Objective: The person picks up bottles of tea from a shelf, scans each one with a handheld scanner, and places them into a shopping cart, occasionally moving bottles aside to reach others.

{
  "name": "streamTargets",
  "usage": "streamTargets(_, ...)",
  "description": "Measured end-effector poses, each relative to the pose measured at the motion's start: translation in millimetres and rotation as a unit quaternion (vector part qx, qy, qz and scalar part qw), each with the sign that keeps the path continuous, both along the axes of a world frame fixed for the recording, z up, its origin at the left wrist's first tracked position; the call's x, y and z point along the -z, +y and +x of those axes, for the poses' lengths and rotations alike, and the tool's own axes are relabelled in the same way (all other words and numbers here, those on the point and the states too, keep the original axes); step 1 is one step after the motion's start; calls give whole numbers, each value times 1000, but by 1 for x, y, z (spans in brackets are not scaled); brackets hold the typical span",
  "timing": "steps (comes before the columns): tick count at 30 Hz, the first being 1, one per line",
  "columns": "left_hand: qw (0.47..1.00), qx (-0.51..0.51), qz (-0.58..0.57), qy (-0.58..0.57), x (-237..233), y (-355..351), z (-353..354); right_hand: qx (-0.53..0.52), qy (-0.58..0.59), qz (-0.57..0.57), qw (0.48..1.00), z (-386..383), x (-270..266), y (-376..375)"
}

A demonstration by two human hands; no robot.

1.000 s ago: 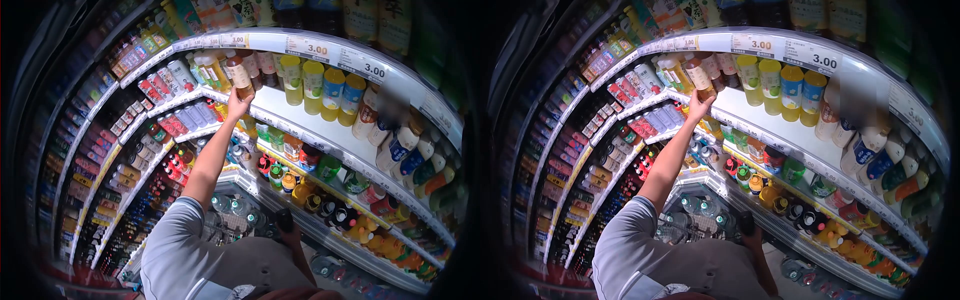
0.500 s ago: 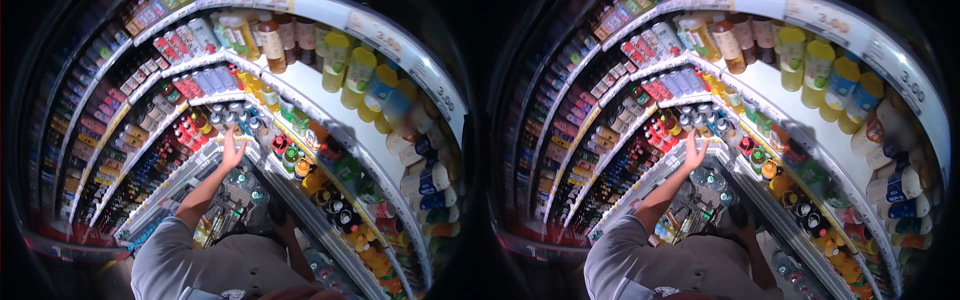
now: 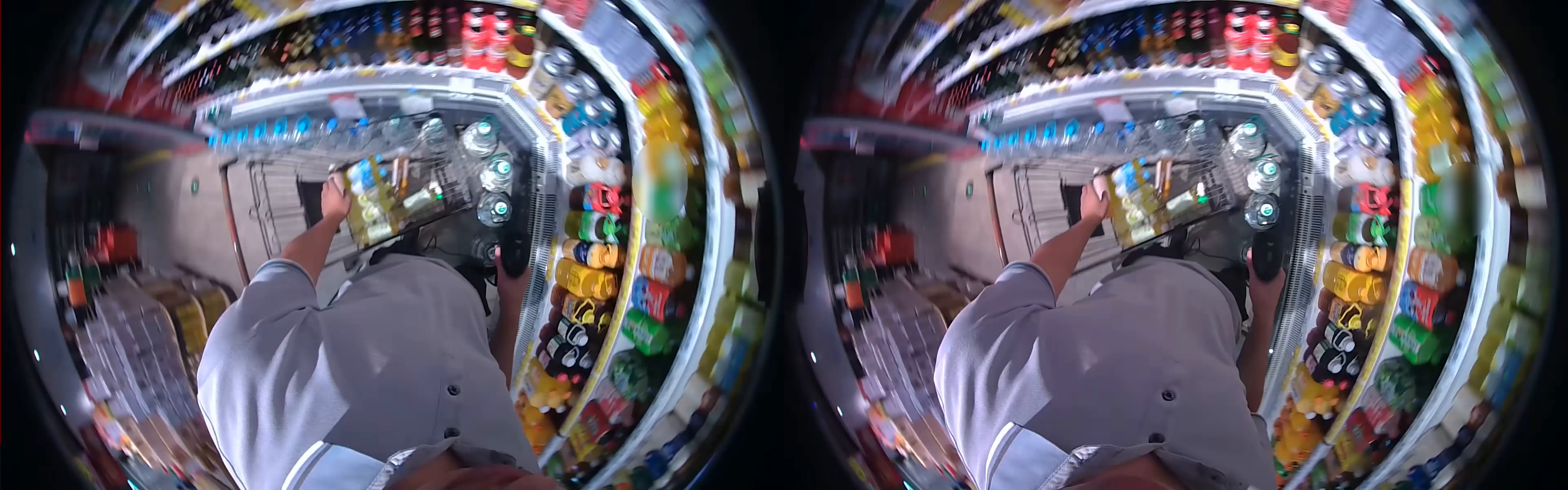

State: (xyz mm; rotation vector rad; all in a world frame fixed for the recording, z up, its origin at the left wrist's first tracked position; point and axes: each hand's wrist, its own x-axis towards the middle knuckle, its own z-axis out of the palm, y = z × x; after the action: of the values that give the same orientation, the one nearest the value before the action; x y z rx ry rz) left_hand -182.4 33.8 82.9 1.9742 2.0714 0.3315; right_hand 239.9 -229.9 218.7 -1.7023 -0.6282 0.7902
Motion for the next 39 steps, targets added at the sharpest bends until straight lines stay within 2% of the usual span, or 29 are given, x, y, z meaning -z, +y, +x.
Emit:
streamTargets(1, 1000, -19, -8, -7, 9, -2, -15, -26, -6, -13, 1000, -18, -8, 10)
streamTargets(3, 997, -51, -44, -45, 27, -8, -37, -40, 48, -99, 993, -53, -20, 27)
streamTargets(4, 994, -71, -41, -68, 33, -13, -42, -78, 31, -153, 985, -64, -15, 31)
streamTargets(7, 989, -64, -101, -83, 51, -25, -59, -159, -59, -160, 972, -96, -3, 38)
streamTargets(9, 985, -70, -120, -104, 68, -33, -61, -143, -40, -176, 973, -114, -3, 38)
streamTargets(11, 985, -19, -122, -121, 83, -37, -55, -153, -20, -212, 965, -126, -11, 40)
streamTargets(13, 981, -19, -143, -129, 96, -42, -44, -154, -29, -232, 960, -133, -13, 33)
streamTargets(15, 966, 19, -227, -119, 114, -41, -29, -155, -36, -247, 956, -140, -20, 28)
streamTargets(18, 958, 57, -254, -120, 143, -39, 4, -122, -18, -269, 955, -147, -28, 16)
streamTargets(20, 934, 105, -319, -124, 140, -33, 28, -109, -4, -296, 949, -148, -23, 0)
streamTargets(23, 938, 108, -313, -99, 164, -30, 66, -91, 8, -340, 936, -147, -3, -11)
streamTargets(25, 929, 115, -337, -99, 167, -18, 87, -54, 76, -340, 936, -153, 0, -5)
streamTargets(31, 928, 123, -327, -131, 196, -1, 117, -81, 78, -370, 922, -152, 31, -17)
streamTargets(33, 939, 177, -279, -99, 208, -3, 117, -82, 83, -347, 931, -150, 41, -30)
streamTargets(35, 934, 198, -287, -77, 218, -3, 118, -69, 89, -336, 935, -147, 38, -25)
streamTargets(37, 919, 221, -323, -33, 226, -2, 120, -74, 84, -383, 917, -140, 33, -32)
streamTargets(39, 925, 235, -299, -19, 219, 3, 117, -66, 73, -364, 926, -137, 23, -22)
